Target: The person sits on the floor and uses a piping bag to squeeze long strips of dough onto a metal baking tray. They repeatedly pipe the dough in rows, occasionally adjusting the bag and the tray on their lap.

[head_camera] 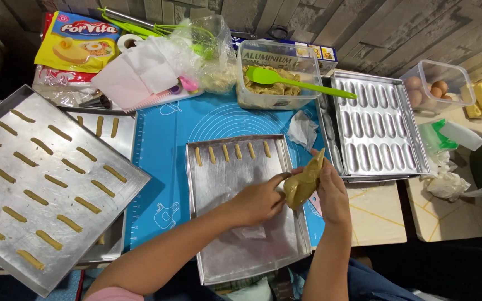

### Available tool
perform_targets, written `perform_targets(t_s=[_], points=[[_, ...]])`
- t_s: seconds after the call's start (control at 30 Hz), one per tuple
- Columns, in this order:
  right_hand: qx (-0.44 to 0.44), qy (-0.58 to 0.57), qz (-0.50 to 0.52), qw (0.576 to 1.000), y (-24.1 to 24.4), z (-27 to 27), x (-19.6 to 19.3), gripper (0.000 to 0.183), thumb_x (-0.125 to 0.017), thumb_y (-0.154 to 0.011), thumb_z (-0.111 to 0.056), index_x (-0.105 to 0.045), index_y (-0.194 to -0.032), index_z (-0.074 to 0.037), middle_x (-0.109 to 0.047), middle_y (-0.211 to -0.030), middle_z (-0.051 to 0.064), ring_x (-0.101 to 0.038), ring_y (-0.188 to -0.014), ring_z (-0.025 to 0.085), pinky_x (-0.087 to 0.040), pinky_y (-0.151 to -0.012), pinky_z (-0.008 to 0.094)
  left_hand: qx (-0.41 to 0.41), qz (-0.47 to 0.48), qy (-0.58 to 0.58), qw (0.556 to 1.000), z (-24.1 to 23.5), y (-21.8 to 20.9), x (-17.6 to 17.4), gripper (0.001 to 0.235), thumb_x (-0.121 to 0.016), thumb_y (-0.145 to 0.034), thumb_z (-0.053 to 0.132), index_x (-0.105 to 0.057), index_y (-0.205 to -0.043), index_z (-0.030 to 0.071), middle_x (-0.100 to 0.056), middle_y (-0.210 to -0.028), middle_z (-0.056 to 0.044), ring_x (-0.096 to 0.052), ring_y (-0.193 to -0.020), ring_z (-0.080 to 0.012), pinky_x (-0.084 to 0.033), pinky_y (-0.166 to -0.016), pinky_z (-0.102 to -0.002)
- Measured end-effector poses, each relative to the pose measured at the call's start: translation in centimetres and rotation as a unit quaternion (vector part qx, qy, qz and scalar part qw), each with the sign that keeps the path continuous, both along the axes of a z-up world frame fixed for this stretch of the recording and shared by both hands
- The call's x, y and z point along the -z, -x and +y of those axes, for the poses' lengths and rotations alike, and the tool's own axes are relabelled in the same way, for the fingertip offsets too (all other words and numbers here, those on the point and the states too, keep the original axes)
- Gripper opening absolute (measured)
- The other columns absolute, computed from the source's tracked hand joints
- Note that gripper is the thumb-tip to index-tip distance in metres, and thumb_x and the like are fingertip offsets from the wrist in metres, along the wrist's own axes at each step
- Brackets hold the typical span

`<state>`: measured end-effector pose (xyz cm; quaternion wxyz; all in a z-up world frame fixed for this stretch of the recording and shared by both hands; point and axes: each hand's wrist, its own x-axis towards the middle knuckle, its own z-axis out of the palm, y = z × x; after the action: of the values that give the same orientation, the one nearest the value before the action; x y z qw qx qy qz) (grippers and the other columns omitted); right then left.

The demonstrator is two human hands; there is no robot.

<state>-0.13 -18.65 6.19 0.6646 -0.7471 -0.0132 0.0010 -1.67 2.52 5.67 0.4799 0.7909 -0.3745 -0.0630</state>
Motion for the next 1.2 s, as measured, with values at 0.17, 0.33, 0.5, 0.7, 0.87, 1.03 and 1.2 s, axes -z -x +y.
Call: perform_targets(t_s=[0.17,0.33,0.5,0.7,0.87,1.03,1.2], points=[[0.004,-0.015,-0.072,0.997,0.3,-0.5,2.3,0.058,-0.027,-0.112,-0.037,-0.042,-0.152,0.002,-0.07,-0.12,0.029,-0.066,-0.118,0.037,-0.047,-0.107,0.049,0.011,0.013,0.077,0.997,-1.9,-1.7,5.6,0.025,-0.056,-0.091,0.016,-0.067,-0.087,-0.006,-0.053,-0.145,-0.025,-0.068,-0.09,-0.0558,-0.06,-0.074,-0.055],[0.113,0.297,0.037,0.947,0.5,-2.2,0.9,0.04,-0.042,-0.107,-0.029,-0.062,-0.138,-0.013,-0.074,-0.113,0.021,-0.066,-0.112,0.043,-0.049,-0.099,0.057,-0.028,-0.025,0.146,0.989,0.6,0.0,2.3,0.025,-0.056,-0.097,0.021,-0.066,-0.08,0.006,-0.06,-0.137,-0.013,-0.07,-0.104,-0.0444,-0.058,-0.082,-0.044],[-0.107,0.442,0.136,0.88,1.2,-3.8,2.4,0.031,-0.074,-0.088,-0.026,-0.076,-0.103,0.0,-0.076,-0.073,0.017,-0.073,-0.072,0.034,-0.056,-0.068,0.044,-0.133,0.072,0.249,0.957,6.1,5.4,4.0,0.033,-0.054,-0.097,0.028,-0.077,-0.091,0.006,-0.055,-0.143,-0.017,-0.071,-0.103,-0.0309,-0.062,-0.08,-0.042],[-0.027,0.459,0.177,0.87,0.1,-2.8,1.6,0.034,-0.069,-0.098,-0.032,-0.065,-0.074,-0.009,-0.065,-0.069,0.006,-0.059,-0.062,0.02,-0.043,-0.056,0.037,-0.322,0.05,0.234,0.916,11.1,11.2,6.1,0.044,-0.048,-0.103,0.03,-0.067,-0.071,0.008,-0.062,-0.128,-0.013,-0.054,-0.136,-0.0251,-0.052,-0.087,-0.042],[0.064,0.461,0.114,0.877,-0.5,-3.5,1.1,0.022,-0.066,-0.099,-0.031,-0.072,-0.09,-0.012,-0.07,-0.072,0.005,-0.061,-0.069,0.025,-0.043,-0.056,0.041,-0.313,0.049,0.196,0.928,10.5,12.4,4.8,0.043,-0.047,-0.103,0.033,-0.066,-0.071,0.012,-0.066,-0.11,-0.01,-0.058,-0.127,-0.0222,-0.051,-0.079,-0.038],[0.112,0.387,-0.009,0.915,1.6,-1.3,-0.2,0.027,-0.063,-0.101,-0.033,-0.075,-0.109,-0.011,-0.075,-0.092,0.005,-0.065,-0.069,0.023,-0.05,-0.066,0.04,-0.267,0.089,0.211,0.936,7.7,12.4,4.8,0.039,-0.048,-0.1,0.032,-0.07,-0.076,0.011,-0.06,-0.135,-0.012,-0.061,-0.125,-0.0225,-0.054,-0.083,-0.039],[-0.315,0.02,0.072,0.946,3.3,3.6,3.1,0.109,-0.03,-0.079,-0.087,-0.056,-0.141,-0.002,-0.063,-0.14,0.015,-0.064,-0.127,0.03,-0.051,-0.109,0.047,-0.143,0.134,0.23,0.953,5.2,11.5,2.8,0.038,-0.046,-0.105,0.034,-0.065,-0.082,0.011,-0.056,-0.118,-0.007,-0.057,-0.116,-0.0202,-0.056,-0.086,-0.038]])
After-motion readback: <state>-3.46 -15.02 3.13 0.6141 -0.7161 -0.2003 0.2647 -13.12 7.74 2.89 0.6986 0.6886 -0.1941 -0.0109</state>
